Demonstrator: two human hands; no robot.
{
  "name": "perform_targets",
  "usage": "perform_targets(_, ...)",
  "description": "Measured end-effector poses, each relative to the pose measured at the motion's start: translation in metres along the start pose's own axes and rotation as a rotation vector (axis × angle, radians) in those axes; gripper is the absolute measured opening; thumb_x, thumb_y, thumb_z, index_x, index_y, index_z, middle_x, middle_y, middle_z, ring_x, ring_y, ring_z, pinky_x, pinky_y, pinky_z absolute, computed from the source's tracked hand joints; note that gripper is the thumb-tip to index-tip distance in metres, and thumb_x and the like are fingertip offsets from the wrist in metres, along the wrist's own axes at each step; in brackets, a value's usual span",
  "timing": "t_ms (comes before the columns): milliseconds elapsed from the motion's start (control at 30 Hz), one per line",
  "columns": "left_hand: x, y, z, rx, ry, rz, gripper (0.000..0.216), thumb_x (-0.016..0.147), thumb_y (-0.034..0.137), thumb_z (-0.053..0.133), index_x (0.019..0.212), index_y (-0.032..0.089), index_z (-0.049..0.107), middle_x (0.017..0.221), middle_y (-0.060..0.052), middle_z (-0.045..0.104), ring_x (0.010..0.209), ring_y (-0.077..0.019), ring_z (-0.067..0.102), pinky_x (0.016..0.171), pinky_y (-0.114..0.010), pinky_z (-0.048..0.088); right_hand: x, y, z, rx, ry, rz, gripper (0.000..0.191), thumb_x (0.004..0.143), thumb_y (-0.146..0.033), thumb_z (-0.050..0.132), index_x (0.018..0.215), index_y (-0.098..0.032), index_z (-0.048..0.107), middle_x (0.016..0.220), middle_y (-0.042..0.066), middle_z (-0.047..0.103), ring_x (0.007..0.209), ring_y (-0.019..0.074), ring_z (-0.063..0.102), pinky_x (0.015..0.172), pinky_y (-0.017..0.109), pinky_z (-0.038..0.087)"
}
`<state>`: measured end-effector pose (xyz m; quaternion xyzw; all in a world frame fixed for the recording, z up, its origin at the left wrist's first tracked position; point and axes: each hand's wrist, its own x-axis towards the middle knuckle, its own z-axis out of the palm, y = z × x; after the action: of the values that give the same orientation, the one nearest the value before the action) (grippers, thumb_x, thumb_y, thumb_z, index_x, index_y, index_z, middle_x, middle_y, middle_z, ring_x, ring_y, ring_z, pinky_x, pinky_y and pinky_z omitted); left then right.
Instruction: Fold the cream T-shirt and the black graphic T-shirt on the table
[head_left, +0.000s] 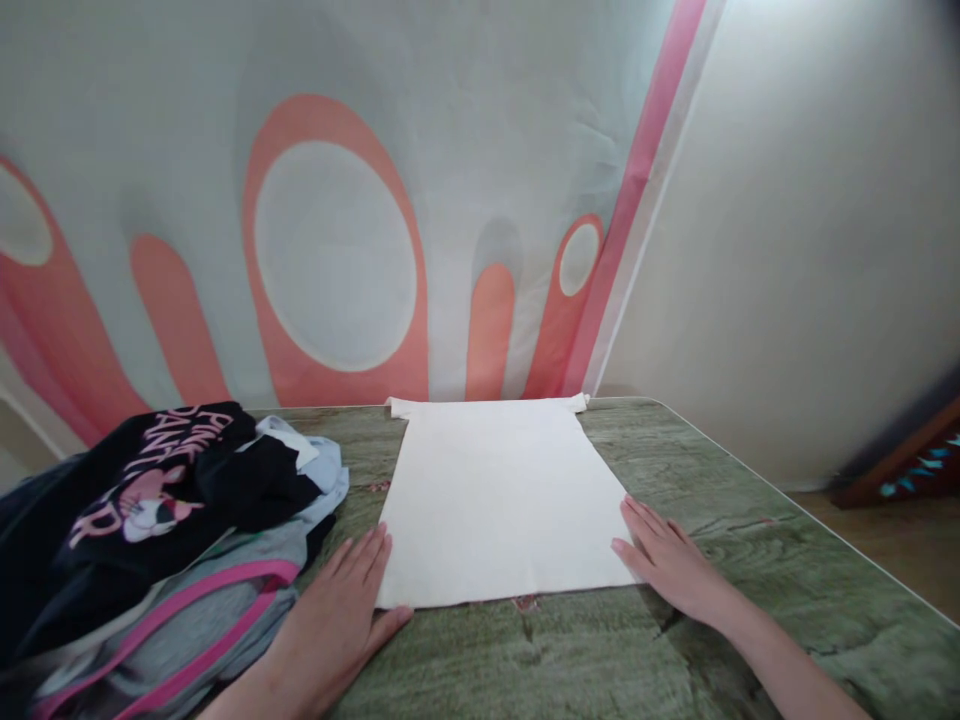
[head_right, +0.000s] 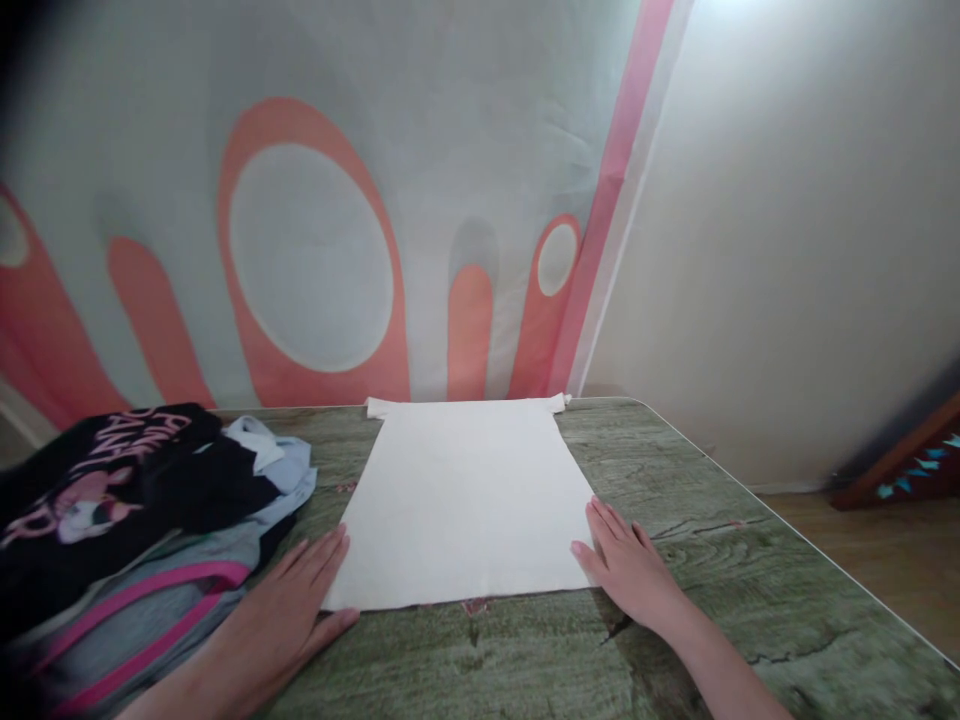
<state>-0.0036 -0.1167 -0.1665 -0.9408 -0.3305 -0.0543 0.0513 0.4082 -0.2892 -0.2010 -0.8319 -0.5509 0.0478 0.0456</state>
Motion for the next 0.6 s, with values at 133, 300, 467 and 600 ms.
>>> perform_targets(133, -0.008, 0.016, -0.013, -0.005, -0.046, -0.048, 0.076, 0.079, 0.066, 0.033, 0.126, 0.008, 0.045, 0.134, -0.016, 0.037, 0.124, -0.0306, 0.033, 0.103, -0.044, 0.025, 0.005, 0.007, 0.009, 0.031, 0.106, -0.068, 0.059, 0.082, -0.055, 0.032, 0.128, -0.019, 0.042, 0.139, 0.007, 0.034, 0.13, 0.0266, 0.023, 0.103, 0.051, 0.019)
perform_targets(300, -0.01, 0.026, -0.027, -0.063, -0.118, 0.046, 0.067, 0.084, 0.06, 0.028, 0.135, 0.016, 0.032, 0.141, -0.01, 0.027, 0.129, -0.0251, 0.024, 0.105, -0.041, 0.019, 0.008, -0.006, 0.015, 0.092, 0.129, -0.217, 0.056, 0.083, -0.052, 0.033, 0.127, -0.02, 0.044, 0.139, 0.006, 0.033, 0.129, 0.0262, 0.024, 0.105, 0.049, 0.019)
perform_targets(467, -0.005, 0.023, -0.027, -0.124, -0.156, 0.093, 0.062, 0.087, 0.056, 0.026, 0.138, 0.02, 0.023, 0.144, -0.008, 0.017, 0.131, -0.023, 0.017, 0.105, -0.04, 0.019, 0.003, -0.014, 0.013, 0.106, 0.041, -0.275, 0.059, 0.083, -0.054, 0.032, 0.133, -0.021, 0.037, 0.141, 0.003, 0.03, 0.129, 0.0241, 0.025, 0.107, 0.044, 0.022)
perform_targets(600, -0.004, 0.019, -0.024, -0.139, -0.146, 0.035, 0.065, 0.087, 0.057, 0.028, 0.136, 0.015, 0.029, 0.142, -0.012, 0.023, 0.129, -0.0239, 0.023, 0.104, -0.039, 0.024, 0.0, -0.007, 0.011, 0.069, 0.024, -0.231, 0.062, 0.083, -0.057, 0.032, 0.135, -0.023, 0.032, 0.142, 0.001, 0.025, 0.131, 0.0233, 0.021, 0.107, 0.043, 0.021)
